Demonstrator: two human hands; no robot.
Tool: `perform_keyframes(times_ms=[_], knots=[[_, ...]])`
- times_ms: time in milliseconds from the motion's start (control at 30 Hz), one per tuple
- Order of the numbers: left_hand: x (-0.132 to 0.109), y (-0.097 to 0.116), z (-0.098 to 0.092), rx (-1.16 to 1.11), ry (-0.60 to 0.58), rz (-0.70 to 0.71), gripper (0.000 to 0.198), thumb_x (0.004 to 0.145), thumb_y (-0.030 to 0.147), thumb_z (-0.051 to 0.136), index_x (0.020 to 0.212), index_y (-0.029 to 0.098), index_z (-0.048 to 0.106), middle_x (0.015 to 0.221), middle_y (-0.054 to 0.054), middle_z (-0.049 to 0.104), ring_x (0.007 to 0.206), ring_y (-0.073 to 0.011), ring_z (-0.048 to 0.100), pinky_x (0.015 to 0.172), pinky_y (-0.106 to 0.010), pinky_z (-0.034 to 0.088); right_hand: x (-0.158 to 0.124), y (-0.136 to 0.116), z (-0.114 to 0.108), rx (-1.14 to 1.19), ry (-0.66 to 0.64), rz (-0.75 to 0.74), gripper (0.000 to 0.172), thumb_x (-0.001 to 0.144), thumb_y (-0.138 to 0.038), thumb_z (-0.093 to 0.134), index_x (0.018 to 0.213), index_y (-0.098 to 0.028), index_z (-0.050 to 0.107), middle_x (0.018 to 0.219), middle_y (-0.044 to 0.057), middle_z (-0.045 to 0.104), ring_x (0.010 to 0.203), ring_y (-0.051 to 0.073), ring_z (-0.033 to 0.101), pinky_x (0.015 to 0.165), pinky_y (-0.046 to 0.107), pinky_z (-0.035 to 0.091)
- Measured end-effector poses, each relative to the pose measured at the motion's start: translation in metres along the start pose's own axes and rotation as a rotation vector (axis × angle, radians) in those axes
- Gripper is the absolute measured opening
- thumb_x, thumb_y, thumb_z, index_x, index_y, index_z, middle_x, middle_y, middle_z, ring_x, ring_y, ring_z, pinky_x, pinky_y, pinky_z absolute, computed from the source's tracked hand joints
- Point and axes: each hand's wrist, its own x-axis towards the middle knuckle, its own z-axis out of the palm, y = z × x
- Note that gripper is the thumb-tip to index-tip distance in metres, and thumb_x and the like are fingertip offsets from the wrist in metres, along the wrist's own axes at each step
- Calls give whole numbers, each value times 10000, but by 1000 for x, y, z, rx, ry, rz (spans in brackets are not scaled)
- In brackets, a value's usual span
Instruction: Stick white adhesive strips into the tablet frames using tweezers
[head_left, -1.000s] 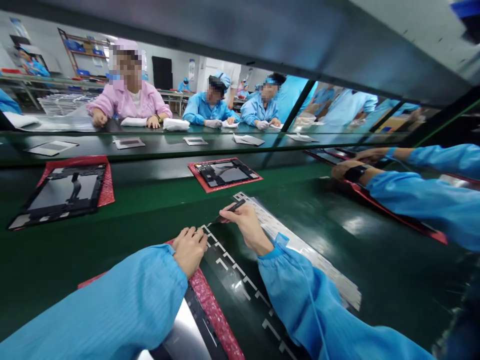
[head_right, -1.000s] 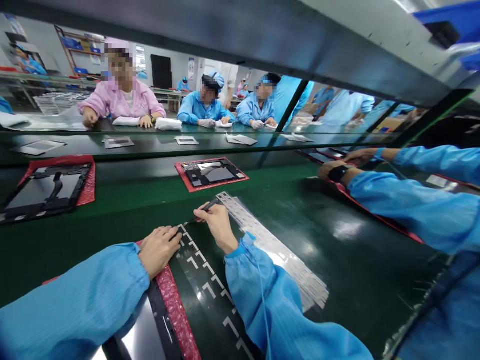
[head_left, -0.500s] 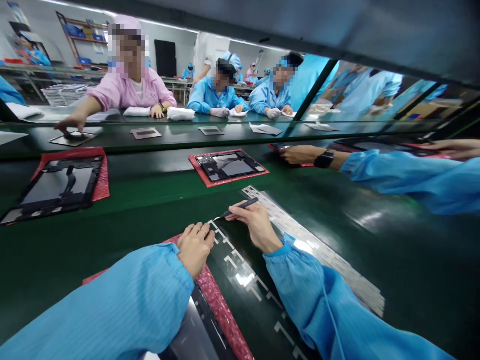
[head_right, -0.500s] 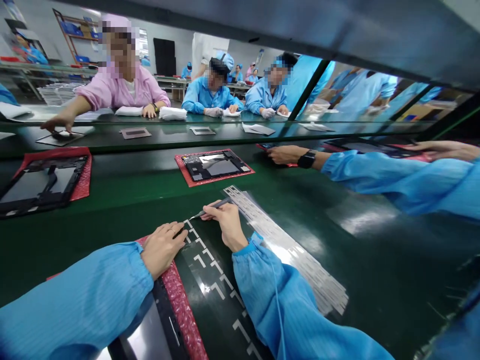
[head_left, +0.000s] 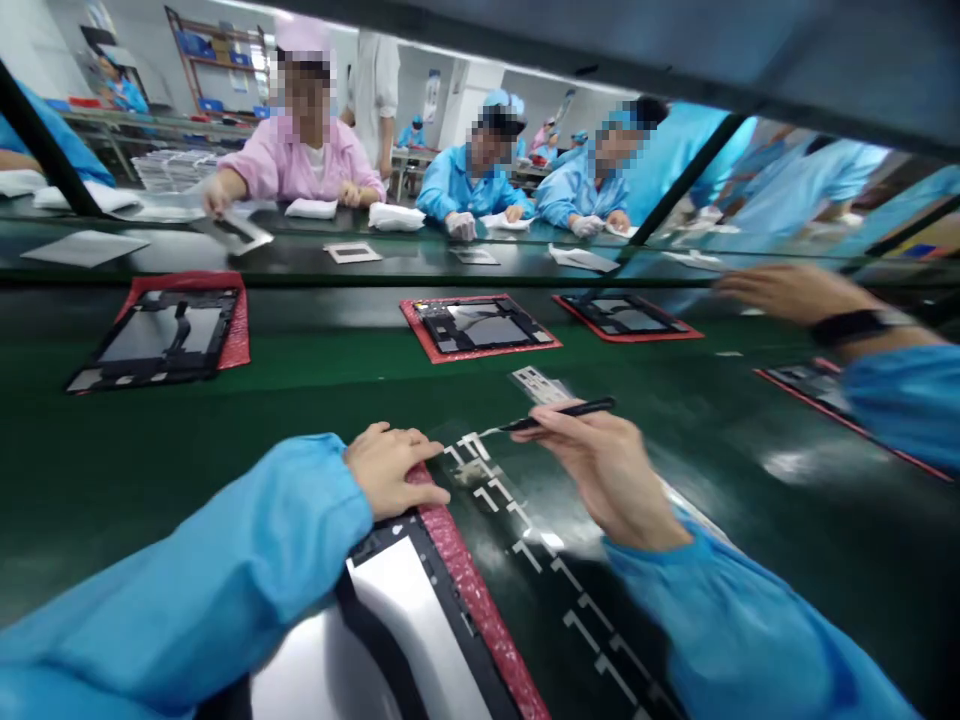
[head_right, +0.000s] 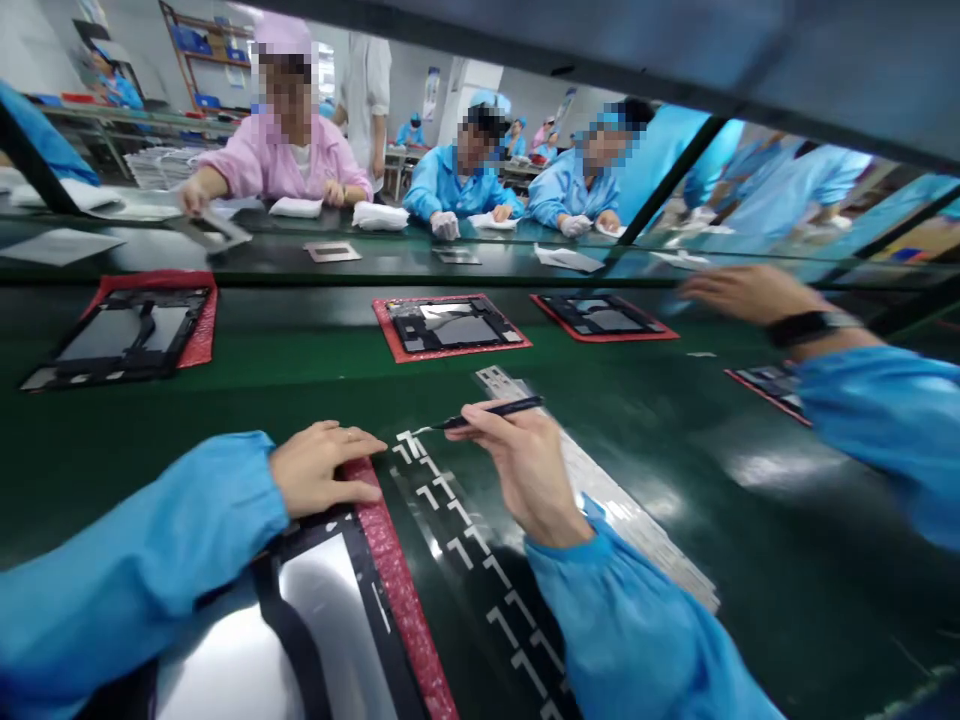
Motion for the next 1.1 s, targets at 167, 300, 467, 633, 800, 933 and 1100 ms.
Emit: perform_keyframes(times_ms=[167,300,467,633,800,933,1100], knots=[[-122,-35,-28,-27,-69,-108,782,479,509,701,1178,312,411,1258,-49,423,1094,-260,427,882,-396,354,-61,-17,26,-63,17,115,54,554,-215,702,550,-172,670,632,8,616,605,132,585,572,203,481],[-183,-39,-17,4,-60,-221,920,379,376,783,1203,309,380,1307,-95,354,1142,-294,369,888,-423,343,-88,-14,49,-203,-22,211,104,488,-276,720,475,-193,659,631,19,575,605,142,533,473,200,465],[-195,-24,7,-7,18,-247,844,414,465,749,1171,260,436,1293,-130,356,1115,-317,371,859,-453,357,-113,-5,86,-234,-146,178,107,504,-269,713,429,-219,655,580,21,590,551,153,547,465,240,478],[-215,0,20,-23,129,-269,766,512,548,666,1171,236,434,1306,-151,335,1121,-340,360,862,-491,354,-137,12,122,-173,-235,215,51,566,-214,686,529,-250,690,534,6,632,556,163,595,534,251,504],[-246,7,35,-29,333,-85,435,773,506,400,1113,247,481,1179,-75,514,1125,-240,405,991,-429,225,-144,35,137,-152,-217,333,22,583,-220,684,564,-231,688,607,8,654,596,145,593,582,228,487],[-257,2,53,83,366,-15,385,825,417,293,1132,268,471,1156,-59,535,1028,-237,508,1004,-432,176,-143,46,140,-133,-223,423,10,572,-227,693,574,-223,684,547,-1,640,568,126,570,578,205,473],[-259,2,55,129,212,7,408,750,244,459,1156,290,437,1162,-59,527,984,-278,536,970,-502,212,-144,54,138,-139,-244,465,26,620,-228,670,615,-222,695,690,32,687,709,161,612,655,214,476]])
